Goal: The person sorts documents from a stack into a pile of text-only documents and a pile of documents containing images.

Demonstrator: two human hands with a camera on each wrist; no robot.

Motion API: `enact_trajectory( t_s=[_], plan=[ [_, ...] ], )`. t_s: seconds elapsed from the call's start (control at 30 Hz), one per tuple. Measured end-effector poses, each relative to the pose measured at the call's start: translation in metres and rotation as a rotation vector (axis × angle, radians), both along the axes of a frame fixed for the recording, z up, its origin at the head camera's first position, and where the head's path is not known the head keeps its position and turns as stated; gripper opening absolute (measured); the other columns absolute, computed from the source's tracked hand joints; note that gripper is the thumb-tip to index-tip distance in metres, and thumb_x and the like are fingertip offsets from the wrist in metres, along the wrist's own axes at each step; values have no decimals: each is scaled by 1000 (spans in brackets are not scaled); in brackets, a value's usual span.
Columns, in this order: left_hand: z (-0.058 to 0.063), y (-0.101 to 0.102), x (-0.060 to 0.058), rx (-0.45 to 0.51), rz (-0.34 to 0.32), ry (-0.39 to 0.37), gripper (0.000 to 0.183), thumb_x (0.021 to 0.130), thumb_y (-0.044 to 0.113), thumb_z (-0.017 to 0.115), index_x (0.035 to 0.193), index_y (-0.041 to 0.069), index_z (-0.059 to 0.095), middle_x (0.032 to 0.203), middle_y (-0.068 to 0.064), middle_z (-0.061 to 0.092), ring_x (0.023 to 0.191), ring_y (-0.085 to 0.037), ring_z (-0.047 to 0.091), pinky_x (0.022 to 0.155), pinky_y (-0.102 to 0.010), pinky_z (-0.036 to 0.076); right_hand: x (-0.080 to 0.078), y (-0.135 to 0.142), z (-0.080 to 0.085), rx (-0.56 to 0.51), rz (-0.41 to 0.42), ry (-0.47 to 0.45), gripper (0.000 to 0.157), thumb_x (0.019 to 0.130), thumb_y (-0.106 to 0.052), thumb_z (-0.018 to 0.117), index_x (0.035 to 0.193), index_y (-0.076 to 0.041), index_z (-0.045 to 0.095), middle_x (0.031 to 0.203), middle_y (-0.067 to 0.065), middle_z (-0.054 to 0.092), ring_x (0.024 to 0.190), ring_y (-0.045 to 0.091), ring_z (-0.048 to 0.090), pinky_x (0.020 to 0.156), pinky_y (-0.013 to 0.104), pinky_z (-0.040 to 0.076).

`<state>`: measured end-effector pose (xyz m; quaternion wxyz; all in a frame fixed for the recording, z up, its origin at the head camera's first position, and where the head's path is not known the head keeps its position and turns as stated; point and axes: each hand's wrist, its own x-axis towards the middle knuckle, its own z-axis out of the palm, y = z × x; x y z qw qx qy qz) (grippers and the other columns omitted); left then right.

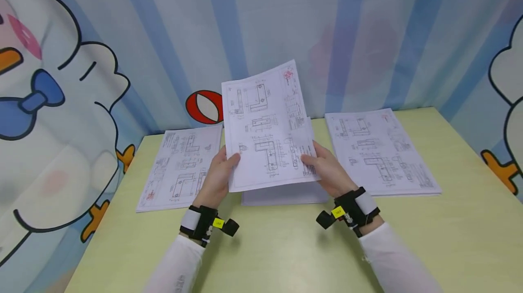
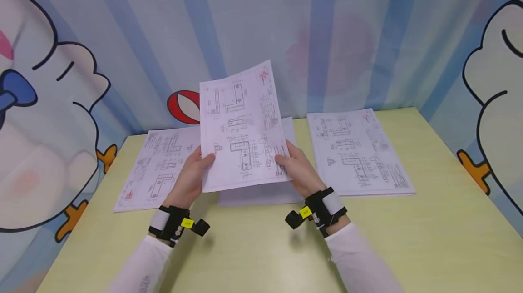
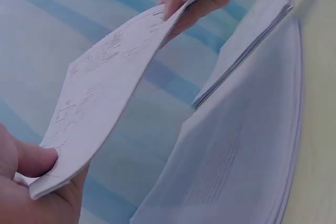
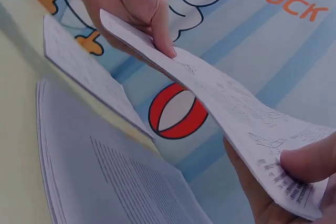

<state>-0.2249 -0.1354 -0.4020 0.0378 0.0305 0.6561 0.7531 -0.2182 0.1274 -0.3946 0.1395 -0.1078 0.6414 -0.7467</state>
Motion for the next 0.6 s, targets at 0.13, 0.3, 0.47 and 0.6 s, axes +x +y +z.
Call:
enact_trajectory(
  t_s=[0.13,0.3,0.47,0.6],
  plan=[
    [-6,20,-4,-43,-24,50,40,97,12,38,135,24,36,127,-2,52,111,-20,49,88,-31,42,1,20,-1,137,-76,33,49,96,-14,41,143,-20,27,131,10,48,106,25,54,81,36,49],
    [-10,49,-8,-134,-44,80,38,98,16,38,134,28,36,125,3,52,111,-16,47,96,-38,37,-8,49,-16,283,-208,49,47,95,-27,47,140,-20,34,123,13,55,100,24,59,78,36,51],
    [-15,80,-8,-154,-67,106,36,98,18,38,133,25,36,122,1,55,106,-15,51,91,-37,41,-25,85,-42,358,-299,53,49,93,-39,49,138,-24,36,122,7,55,102,21,57,78,34,48],
    [-13,102,-2,-121,-108,69,36,97,16,41,133,19,39,119,-1,57,104,-14,54,87,-34,44,-28,115,-45,383,-337,68,55,91,-44,50,139,-21,36,120,9,56,97,22,59,74,33,50]
  ],
)
